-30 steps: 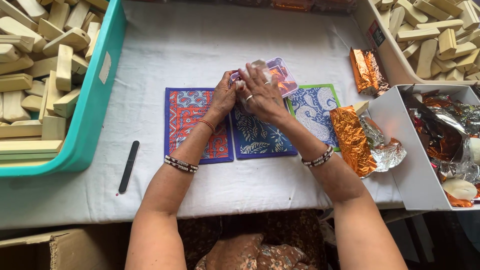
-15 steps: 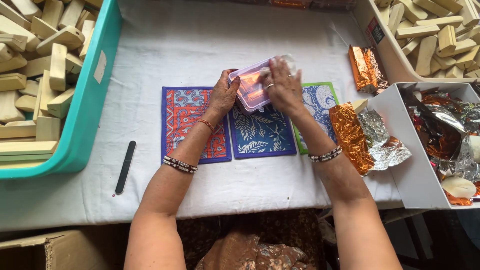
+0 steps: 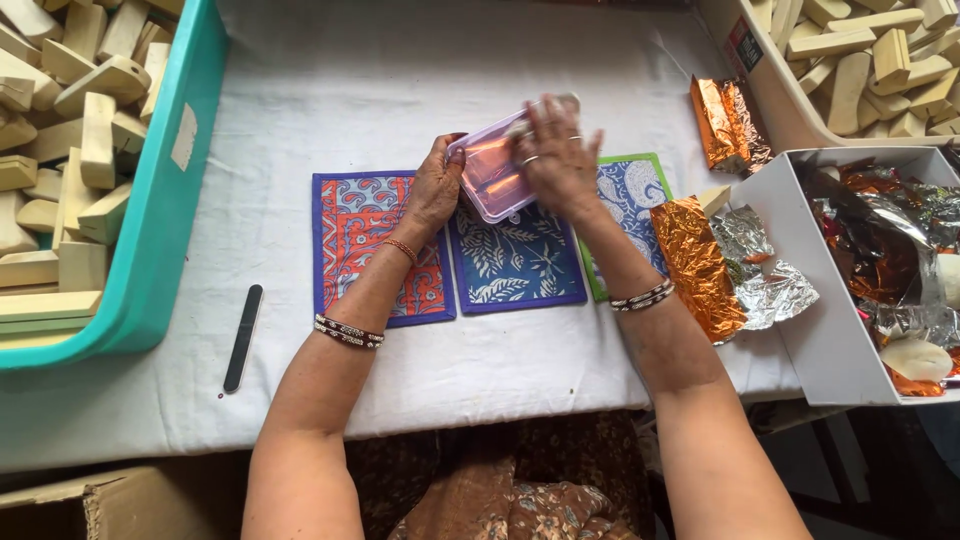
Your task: The person places a gold foil-wrapped item into a small plastic container, closes the lid, and wipes the container with a white cloth. They then wipe the table surface and the container lid again before placing the container aside.
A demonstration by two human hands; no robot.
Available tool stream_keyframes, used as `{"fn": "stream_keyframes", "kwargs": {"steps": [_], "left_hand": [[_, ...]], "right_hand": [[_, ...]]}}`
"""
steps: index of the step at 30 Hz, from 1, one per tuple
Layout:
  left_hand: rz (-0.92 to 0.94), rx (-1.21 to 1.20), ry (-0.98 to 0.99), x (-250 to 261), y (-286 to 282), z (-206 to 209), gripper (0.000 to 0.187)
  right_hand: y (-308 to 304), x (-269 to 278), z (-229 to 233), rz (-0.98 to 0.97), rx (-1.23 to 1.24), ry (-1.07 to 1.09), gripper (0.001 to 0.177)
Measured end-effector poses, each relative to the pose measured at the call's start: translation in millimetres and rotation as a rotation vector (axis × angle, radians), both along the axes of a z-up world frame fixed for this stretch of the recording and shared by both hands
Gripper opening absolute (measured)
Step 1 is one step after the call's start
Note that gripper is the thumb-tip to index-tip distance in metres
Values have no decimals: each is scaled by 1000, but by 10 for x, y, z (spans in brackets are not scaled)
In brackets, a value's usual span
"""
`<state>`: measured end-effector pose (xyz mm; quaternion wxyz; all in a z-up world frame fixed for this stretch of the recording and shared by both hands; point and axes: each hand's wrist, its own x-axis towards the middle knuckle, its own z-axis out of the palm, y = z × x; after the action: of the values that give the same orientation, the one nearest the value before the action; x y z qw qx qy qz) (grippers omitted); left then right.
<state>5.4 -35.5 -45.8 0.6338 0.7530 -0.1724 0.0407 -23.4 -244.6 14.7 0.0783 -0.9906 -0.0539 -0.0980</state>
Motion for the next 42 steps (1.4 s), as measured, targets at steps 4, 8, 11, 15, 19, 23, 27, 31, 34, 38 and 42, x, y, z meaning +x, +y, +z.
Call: {"fn": "stream_keyframes", "kwargs": {"steps": [4, 8, 11, 15, 19, 23, 27, 31, 34, 38, 42], "left_hand": [[-24, 20, 77, -79, -13, 88, 46], [-85, -121, 54, -81, -28, 123, 53], [-82, -194, 240, -238, 7, 506, 94], [-213, -241, 293, -53, -31, 154, 109], [-241, -204, 299, 4, -78, 1, 80], [-256, -275, 431, 14, -26, -30, 54], [-329, -289, 307, 30, -41, -81, 54], [-334, -245, 298, -75, -26, 113, 58], [-278, -221, 245, -83, -15, 130, 60], [64, 184, -115, -218, 35, 430, 50], [143, 294, -103, -125, 33, 572, 46]], "right_hand": [[-211, -60, 26, -75, 263, -94, 57], [-297, -51, -89, -87, 640, -229, 44], [-307, -37, -85, -139, 808, -292, 41], [-172, -65, -113, -128, 653, -400, 39], [276, -244, -170, 6, 179, -278, 48], [462, -282, -210, 258, 5, -230, 62], [233, -120, -77, 191, 5, -136, 59], [-13, -116, 141, -42, 98, -127, 54], [-163, -71, 7, -73, 259, -172, 51], [-239, -82, -100, 7, 315, -352, 45], [-266, -65, -156, -1, 368, -299, 44]]}}
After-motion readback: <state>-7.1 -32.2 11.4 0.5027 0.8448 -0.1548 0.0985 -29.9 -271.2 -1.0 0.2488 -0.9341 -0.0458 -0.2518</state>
